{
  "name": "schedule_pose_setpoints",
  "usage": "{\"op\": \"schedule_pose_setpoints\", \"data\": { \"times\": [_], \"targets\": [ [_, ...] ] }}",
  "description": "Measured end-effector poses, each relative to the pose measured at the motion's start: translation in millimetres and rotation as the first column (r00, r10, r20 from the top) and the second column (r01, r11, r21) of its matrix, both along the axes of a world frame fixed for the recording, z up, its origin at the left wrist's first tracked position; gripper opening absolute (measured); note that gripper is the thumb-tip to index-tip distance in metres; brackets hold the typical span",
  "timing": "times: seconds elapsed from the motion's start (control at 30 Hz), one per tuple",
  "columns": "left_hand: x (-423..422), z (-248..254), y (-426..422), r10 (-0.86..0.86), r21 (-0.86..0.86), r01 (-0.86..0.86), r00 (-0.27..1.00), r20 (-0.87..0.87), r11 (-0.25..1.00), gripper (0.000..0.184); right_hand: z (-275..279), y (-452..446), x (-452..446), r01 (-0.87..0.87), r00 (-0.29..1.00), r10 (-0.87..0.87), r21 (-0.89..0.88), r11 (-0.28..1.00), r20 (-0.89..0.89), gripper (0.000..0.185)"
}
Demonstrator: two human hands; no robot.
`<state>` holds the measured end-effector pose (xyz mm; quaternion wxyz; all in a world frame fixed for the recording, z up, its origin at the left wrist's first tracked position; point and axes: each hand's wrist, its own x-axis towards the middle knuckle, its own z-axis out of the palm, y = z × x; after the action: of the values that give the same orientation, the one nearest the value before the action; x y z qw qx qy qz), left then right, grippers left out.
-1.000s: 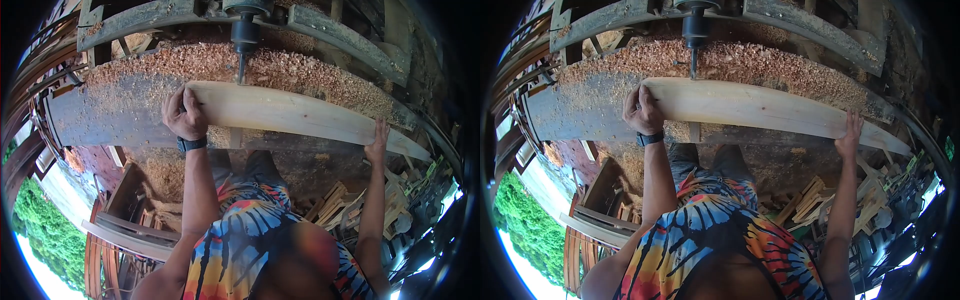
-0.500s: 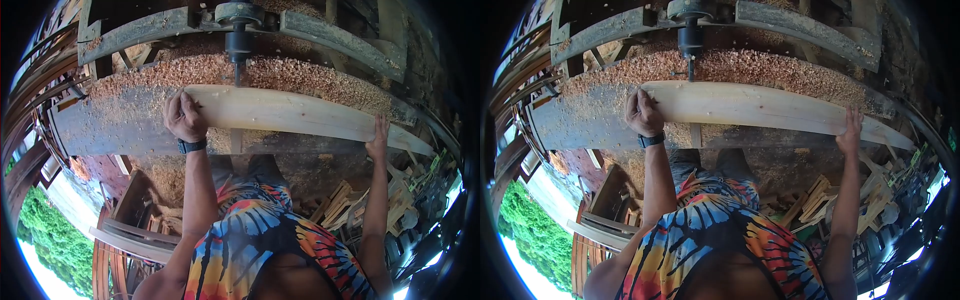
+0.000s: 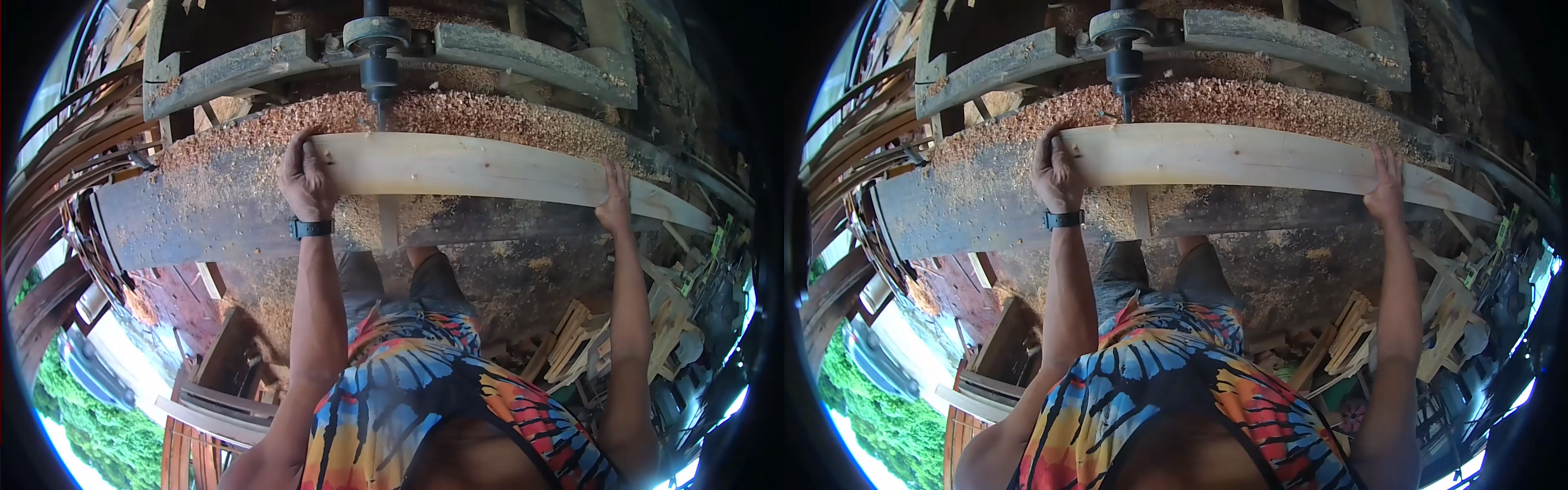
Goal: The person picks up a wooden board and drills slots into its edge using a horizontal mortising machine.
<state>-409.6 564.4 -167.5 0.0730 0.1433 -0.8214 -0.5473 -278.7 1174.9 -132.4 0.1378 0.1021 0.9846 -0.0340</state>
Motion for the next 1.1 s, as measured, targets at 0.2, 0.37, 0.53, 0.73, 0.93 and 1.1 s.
{"op": "schedule_pose_setpoints", "data": {
  "times": [0.2, 0.37, 0.53, 0.73, 0.93, 1.1],
  "targets": [
    [10.5, 11.0, 7.5, 0.056, -0.057, -0.058, 0.998, -0.030, 0.997, 0.027, -2.4, -2.7, 7.0, 0.007, 1.000, -0.008, -0.030, 1.000, -0.028, 0.111],
    [21.6, 5.9, 6.1, 0.101, -0.068, -0.103, 0.994, -0.038, 0.992, 0.025, 4.7, -20.5, 12.2, -0.062, 0.989, 0.068, 0.048, 0.997, -0.132, 0.111],
    [20.6, 1.9, 5.8, 0.116, -0.102, -0.120, 0.992, -0.049, 0.987, 0.025, 2.7, -5.9, 16.3, -0.062, 0.993, 0.058, -0.042, 0.997, -0.102, 0.109],
    [0.3, 7.3, 15.6, 0.132, -0.024, -0.135, 0.985, -0.108, 0.991, 0.025, 2.7, 2.0, 2.8, -0.081, 0.991, 0.073, -0.074, 0.994, -0.111, 0.113],
    [-2.1, 13.6, 15.1, 0.107, -0.130, -0.116, 0.991, -0.079, 0.985, 0.025, 6.4, -2.4, 0.6, -0.069, 0.994, 0.061, -0.091, 0.993, -0.092, 0.114],
    [-4.0, 4.2, 13.2, 0.155, -0.072, -0.162, 0.983, -0.097, 0.984, 0.026, -3.0, 11.5, 8.8, -0.002, 0.999, 0.002, -0.010, 1.000, -0.037, 0.108]
  ]
}}
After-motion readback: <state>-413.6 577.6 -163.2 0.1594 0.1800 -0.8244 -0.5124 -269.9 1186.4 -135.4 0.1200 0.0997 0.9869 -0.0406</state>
